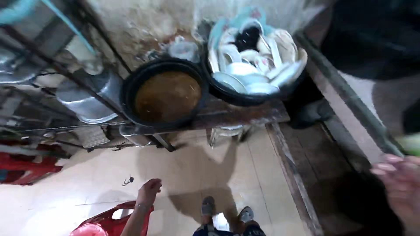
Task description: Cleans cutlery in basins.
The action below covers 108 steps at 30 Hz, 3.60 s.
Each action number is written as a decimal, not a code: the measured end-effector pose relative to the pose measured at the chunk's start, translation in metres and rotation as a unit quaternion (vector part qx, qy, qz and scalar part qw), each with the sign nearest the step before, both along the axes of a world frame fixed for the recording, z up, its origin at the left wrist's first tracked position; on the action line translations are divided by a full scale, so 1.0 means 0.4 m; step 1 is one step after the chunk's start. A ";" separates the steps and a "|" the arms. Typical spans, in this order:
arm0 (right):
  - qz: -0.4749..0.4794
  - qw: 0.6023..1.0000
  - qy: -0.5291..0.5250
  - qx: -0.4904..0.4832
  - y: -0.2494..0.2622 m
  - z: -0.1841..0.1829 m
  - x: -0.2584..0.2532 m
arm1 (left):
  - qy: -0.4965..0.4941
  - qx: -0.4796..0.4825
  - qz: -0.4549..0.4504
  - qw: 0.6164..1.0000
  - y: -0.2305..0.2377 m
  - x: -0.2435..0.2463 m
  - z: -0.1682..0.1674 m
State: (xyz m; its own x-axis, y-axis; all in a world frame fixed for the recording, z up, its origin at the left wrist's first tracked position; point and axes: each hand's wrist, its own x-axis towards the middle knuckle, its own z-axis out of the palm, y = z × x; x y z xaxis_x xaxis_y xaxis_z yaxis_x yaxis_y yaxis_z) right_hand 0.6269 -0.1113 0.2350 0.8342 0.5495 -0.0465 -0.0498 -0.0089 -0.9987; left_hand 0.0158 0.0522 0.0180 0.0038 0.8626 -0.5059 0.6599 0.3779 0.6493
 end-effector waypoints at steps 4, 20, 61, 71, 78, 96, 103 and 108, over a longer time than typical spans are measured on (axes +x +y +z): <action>0.153 0.986 -0.052 0.035 0.376 0.007 -0.187 | -0.080 0.089 0.017 0.993 0.168 0.091 0.118; 0.451 0.771 -0.233 -0.383 1.692 -0.478 -0.617 | 0.124 -0.020 0.219 0.968 1.027 0.167 0.072; 0.432 0.829 0.356 0.013 1.528 -0.407 -0.840 | -0.410 -0.006 0.034 0.911 1.261 0.128 0.079; 0.499 0.804 0.322 0.012 1.524 -0.353 -0.803 | -0.191 0.018 0.056 0.980 1.292 0.140 0.095; 0.369 0.849 -0.134 -0.353 1.551 -0.380 -0.768 | -0.016 0.049 -0.098 0.994 1.378 0.164 0.068; 0.454 0.766 -0.149 -0.430 1.506 -0.491 -0.849 | 0.076 -0.132 -0.321 0.935 1.304 0.224 0.038; 0.416 0.856 -0.108 -0.288 1.488 -0.417 -0.801 | 0.163 -0.085 -0.422 0.888 1.264 0.186 0.070; 0.380 0.905 -0.060 -0.181 1.524 -0.359 -0.732 | 0.049 -0.062 -0.366 0.927 1.279 0.155 0.043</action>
State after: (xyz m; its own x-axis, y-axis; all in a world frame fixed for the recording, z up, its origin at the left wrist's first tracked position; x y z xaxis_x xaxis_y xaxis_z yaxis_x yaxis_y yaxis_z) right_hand 0.3343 0.4984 0.0915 0.2319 0.9338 -0.2724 0.2160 -0.3225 -0.9216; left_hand 0.0780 0.5640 0.0353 0.5143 0.5819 -0.6301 0.8225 -0.1264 0.5546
